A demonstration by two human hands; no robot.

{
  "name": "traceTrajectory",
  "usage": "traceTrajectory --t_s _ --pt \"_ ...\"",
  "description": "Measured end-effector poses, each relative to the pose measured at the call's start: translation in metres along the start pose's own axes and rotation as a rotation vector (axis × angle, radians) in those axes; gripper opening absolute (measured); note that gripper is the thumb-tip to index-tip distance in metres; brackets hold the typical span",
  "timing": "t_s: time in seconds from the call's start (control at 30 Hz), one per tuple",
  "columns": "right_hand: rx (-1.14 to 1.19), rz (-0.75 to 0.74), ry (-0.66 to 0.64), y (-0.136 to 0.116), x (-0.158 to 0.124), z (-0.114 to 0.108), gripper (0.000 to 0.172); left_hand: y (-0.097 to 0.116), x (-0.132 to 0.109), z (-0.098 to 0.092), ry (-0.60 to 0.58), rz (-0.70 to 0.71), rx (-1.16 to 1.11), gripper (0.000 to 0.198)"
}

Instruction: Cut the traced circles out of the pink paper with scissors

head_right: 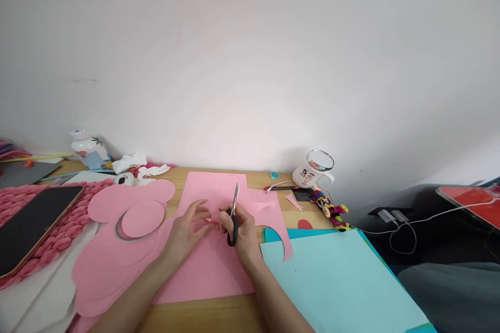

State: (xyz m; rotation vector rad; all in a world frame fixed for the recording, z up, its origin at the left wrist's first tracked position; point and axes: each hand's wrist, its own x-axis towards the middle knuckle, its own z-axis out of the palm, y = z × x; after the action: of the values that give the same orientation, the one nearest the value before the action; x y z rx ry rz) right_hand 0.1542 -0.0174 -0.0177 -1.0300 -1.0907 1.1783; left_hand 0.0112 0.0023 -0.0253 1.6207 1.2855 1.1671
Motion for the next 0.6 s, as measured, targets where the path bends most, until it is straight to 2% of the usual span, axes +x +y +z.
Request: traceTrajectory --t_s 0.17,0.37,0.47,0.6 --pt "-0.025 -0.048 -0.073 0.001 -0.004 -0.001 0.021 0.001 -0.001 0.000 -0.026 0.036 0.020 0.044" --pt "-0.077 -0.095 -0.109 -0.004 -0.011 0.005 0.024 0.016 -0.001 -0.008 0.229 -0.057 -0.344 0.022" --pt "-0.110 -0.055 -0.045 -0.004 -0.011 0.008 0.025 0.020 0.003 -0.013 0.282 -0.086 -0.604 0.021" --pt "-0.179 -0.128 0.159 0.006 -0.006 0.005 0.029 0.020 0.012 -0.020 0.342 -0.212 -1.047 0.025"
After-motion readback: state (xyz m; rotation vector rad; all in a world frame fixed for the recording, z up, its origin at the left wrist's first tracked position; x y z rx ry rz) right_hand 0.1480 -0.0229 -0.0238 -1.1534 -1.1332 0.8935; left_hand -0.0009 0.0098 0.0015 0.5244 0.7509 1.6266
